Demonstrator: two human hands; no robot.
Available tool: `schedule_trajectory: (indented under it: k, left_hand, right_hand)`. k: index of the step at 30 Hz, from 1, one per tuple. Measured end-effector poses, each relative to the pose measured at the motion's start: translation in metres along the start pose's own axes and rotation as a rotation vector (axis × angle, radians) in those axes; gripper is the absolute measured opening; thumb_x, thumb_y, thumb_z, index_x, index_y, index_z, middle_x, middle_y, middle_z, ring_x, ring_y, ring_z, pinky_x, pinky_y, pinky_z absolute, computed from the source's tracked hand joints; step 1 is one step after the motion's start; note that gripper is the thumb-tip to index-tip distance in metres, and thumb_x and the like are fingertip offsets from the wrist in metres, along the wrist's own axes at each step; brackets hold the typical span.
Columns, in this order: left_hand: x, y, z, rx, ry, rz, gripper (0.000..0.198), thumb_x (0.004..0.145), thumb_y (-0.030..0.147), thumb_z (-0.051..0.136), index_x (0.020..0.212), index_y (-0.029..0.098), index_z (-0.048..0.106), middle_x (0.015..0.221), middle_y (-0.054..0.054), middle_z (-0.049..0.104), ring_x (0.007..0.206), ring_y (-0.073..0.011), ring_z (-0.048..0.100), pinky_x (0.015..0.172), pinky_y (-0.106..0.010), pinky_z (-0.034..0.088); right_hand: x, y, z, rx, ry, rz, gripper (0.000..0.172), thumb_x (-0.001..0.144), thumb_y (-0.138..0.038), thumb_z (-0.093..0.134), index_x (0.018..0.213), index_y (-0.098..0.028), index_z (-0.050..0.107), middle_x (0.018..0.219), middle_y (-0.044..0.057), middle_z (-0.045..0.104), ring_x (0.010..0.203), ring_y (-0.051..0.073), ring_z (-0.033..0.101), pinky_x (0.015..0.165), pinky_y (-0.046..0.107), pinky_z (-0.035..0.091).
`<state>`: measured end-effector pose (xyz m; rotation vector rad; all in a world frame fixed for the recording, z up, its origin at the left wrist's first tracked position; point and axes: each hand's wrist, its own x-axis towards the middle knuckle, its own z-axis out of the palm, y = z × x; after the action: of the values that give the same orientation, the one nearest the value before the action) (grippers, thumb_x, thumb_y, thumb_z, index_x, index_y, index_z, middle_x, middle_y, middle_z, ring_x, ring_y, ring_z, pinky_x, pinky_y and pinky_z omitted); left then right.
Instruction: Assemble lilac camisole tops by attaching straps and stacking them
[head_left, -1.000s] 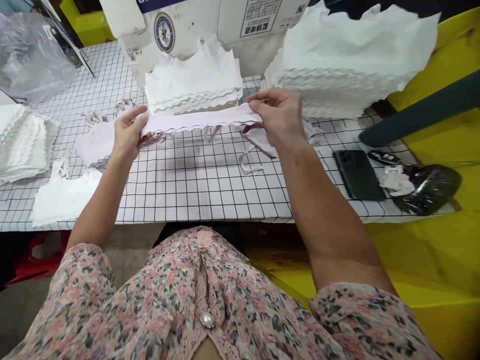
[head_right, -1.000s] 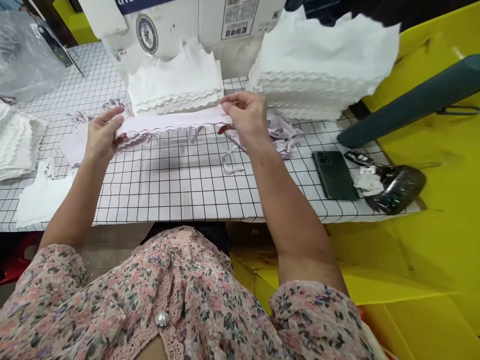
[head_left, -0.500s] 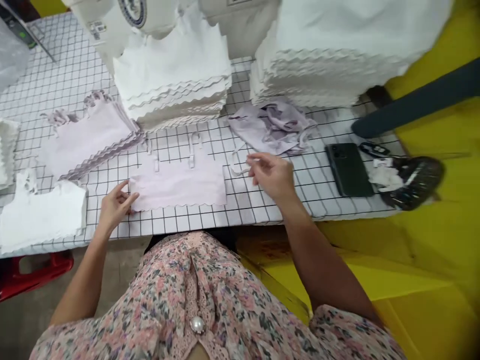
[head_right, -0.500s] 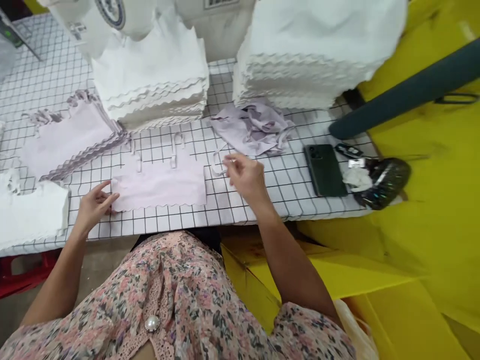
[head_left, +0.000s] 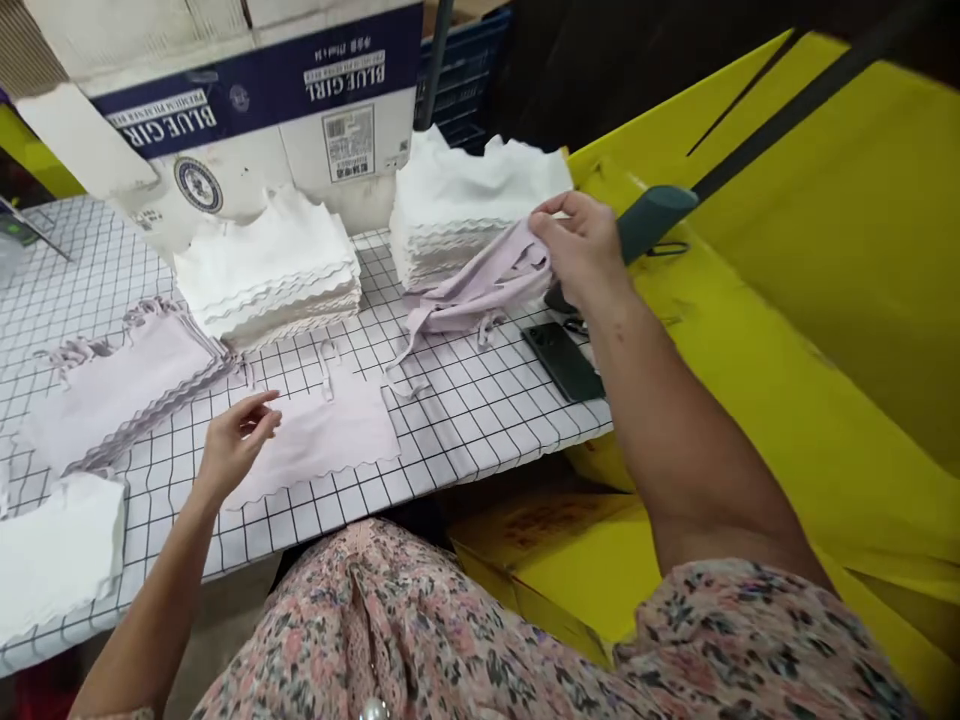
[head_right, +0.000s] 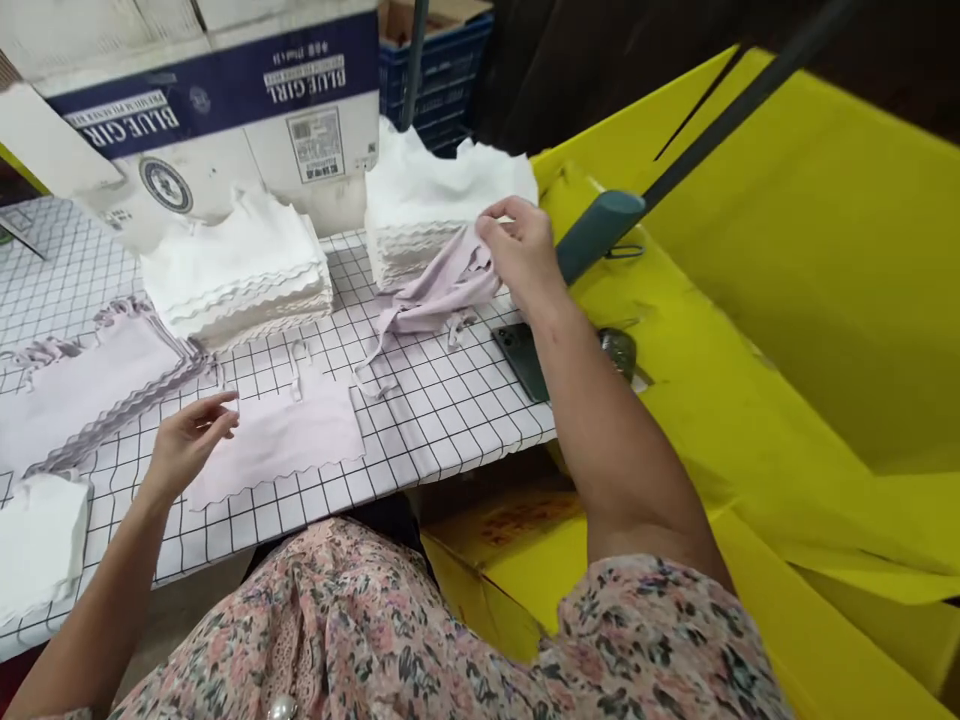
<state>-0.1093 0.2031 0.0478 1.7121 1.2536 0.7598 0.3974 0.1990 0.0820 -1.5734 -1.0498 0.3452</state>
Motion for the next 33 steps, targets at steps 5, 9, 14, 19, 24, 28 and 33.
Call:
schedule_trajectory:
  k: [5, 9, 14, 19, 24, 28, 33]
  left_hand:
    - [0.045, 0.058, 0.058, -0.206, -0.282, 0.121, 0.038, 0.085, 0.040, 0.082, 0.115, 0.016, 0.082, 0.082, -0.006, 0.076, 0.073, -0.0176, 0.071, 0.074, -0.034, 0.064]
    - [0.071, 0.096, 0.117, -0.289, -0.362, 0.195, 0.025, 0.090, 0.029, 0.078, 0.109, 0.015, 0.082, 0.084, -0.007, 0.077, 0.071, -0.0142, 0.069, 0.076, -0.031, 0.061]
    - [0.076, 0.118, 0.200, -0.342, -0.429, 0.234, 0.058, 0.074, 0.029, 0.095, 0.127, 0.015, 0.076, 0.114, -0.013, 0.079, 0.095, -0.0198, 0.073, 0.091, -0.036, 0.060]
    - [0.067, 0.114, 0.235, -0.543, -0.487, 0.094, 0.010, 0.090, 0.018, 0.073, 0.098, 0.012, 0.075, 0.092, -0.009, 0.079, 0.090, -0.0200, 0.076, 0.099, -0.040, 0.058]
    - [0.073, 0.114, 0.210, -0.821, -0.661, -0.129, 0.010, 0.095, 0.017, 0.055, 0.087, 0.017, 0.061, 0.074, -0.004, 0.074, 0.077, -0.0173, 0.074, 0.098, -0.045, 0.060]
    - [0.088, 0.115, 0.202, -0.788, -0.592, -0.049, 0.015, 0.088, 0.020, 0.074, 0.099, 0.017, 0.065, 0.098, -0.005, 0.076, 0.089, -0.0165, 0.072, 0.101, -0.043, 0.059]
    - [0.095, 0.108, 0.229, -0.537, -0.798, 0.159, 0.048, 0.068, 0.024, 0.097, 0.108, 0.016, 0.073, 0.100, -0.006, 0.075, 0.099, -0.0175, 0.070, 0.103, -0.036, 0.054]
  right_hand:
    - [-0.005, -0.070, -0.004, 0.157, 0.015, 0.083, 0.024, 0.096, 0.001, 0.063, 0.083, -0.019, 0.059, 0.063, -0.007, 0.049, 0.056, 0.006, 0.036, 0.053, 0.023, 0.029]
    - [-0.027, -0.104, -0.010, 0.290, -0.105, 0.160, 0.013, 0.096, -0.007, 0.066, 0.089, -0.018, 0.067, 0.062, -0.006, 0.049, 0.053, 0.007, 0.036, 0.048, 0.022, 0.025]
    - [-0.046, -0.110, -0.003, 0.291, -0.133, 0.104, 0.005, 0.087, -0.014, 0.072, 0.084, -0.018, 0.072, 0.069, -0.002, 0.057, 0.056, 0.008, 0.042, 0.048, 0.021, 0.033]
    - [-0.044, -0.084, -0.001, 0.239, -0.074, 0.020, 0.006, 0.080, -0.017, 0.077, 0.085, -0.020, 0.075, 0.078, 0.001, 0.066, 0.062, 0.011, 0.050, 0.050, 0.021, 0.039]
    - [-0.041, -0.057, -0.016, 0.283, 0.006, 0.111, 0.005, 0.078, -0.016, 0.077, 0.081, -0.020, 0.075, 0.076, 0.001, 0.066, 0.060, 0.011, 0.051, 0.052, 0.024, 0.042]
    - [-0.051, -0.049, -0.015, 0.274, -0.045, 0.102, 0.006, 0.080, -0.016, 0.078, 0.085, -0.019, 0.075, 0.078, 0.001, 0.066, 0.061, 0.011, 0.051, 0.053, 0.025, 0.042]
    - [-0.054, -0.054, -0.003, 0.265, -0.250, -0.002, 0.012, 0.081, -0.026, 0.080, 0.091, -0.020, 0.078, 0.085, 0.003, 0.071, 0.066, 0.013, 0.054, 0.054, 0.024, 0.043]
